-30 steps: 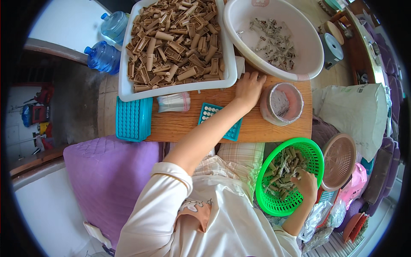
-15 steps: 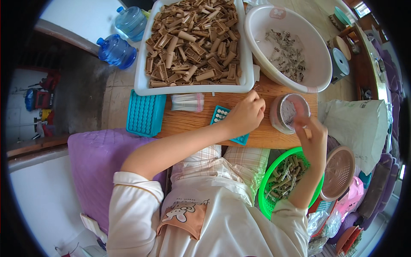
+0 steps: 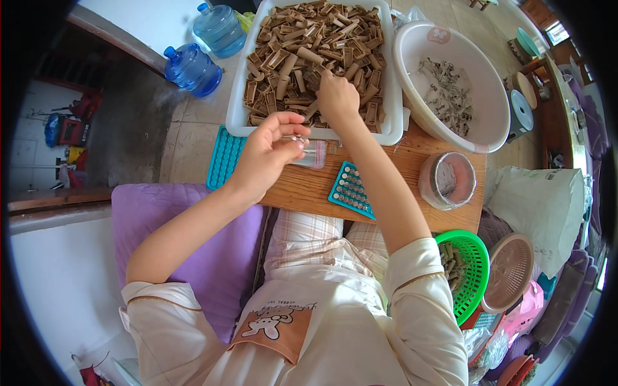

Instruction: The person assembles connectors by inserting metal pins into small plastic housings, using an alignment tool to guide the pins into place.

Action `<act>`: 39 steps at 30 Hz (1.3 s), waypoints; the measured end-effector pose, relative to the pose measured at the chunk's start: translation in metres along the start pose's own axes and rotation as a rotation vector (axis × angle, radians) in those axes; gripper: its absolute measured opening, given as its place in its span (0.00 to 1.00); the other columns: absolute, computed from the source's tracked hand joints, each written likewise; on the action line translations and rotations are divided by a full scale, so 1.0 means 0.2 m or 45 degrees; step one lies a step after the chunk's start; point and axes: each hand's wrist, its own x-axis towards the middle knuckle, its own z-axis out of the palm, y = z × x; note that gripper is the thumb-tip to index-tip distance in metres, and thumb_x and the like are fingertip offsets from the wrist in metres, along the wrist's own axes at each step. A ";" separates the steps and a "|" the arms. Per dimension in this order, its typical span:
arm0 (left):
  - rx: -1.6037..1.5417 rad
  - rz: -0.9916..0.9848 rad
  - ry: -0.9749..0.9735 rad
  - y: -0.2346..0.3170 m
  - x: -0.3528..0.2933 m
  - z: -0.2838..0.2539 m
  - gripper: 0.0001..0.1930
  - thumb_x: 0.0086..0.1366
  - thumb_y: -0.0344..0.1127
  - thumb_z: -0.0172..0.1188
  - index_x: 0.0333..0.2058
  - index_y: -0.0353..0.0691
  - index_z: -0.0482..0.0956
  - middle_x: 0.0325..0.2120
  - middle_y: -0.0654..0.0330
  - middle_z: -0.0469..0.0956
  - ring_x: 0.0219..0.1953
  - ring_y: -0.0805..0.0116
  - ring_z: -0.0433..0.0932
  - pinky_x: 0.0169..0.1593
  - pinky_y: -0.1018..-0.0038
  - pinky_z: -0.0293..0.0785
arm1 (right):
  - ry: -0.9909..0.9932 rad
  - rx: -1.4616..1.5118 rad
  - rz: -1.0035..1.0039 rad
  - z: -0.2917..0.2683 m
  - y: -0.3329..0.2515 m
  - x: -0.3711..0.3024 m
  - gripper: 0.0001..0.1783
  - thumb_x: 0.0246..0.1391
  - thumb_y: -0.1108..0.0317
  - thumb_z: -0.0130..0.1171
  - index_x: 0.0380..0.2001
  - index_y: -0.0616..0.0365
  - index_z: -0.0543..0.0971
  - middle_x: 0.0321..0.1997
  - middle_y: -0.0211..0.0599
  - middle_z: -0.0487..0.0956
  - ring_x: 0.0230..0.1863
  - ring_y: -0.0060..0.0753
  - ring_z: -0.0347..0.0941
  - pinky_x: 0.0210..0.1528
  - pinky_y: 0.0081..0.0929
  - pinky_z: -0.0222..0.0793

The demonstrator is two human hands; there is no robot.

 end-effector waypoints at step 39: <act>0.089 0.044 -0.509 0.03 0.04 0.00 0.16 0.62 0.38 0.46 0.44 0.34 0.67 0.44 0.59 0.69 0.45 0.73 0.67 0.48 0.78 0.63 | -0.052 2.238 0.279 -0.29 -0.16 -0.72 0.05 0.51 0.71 0.48 0.27 0.63 0.70 0.23 0.28 0.71 0.22 0.15 0.66 0.26 0.13 0.62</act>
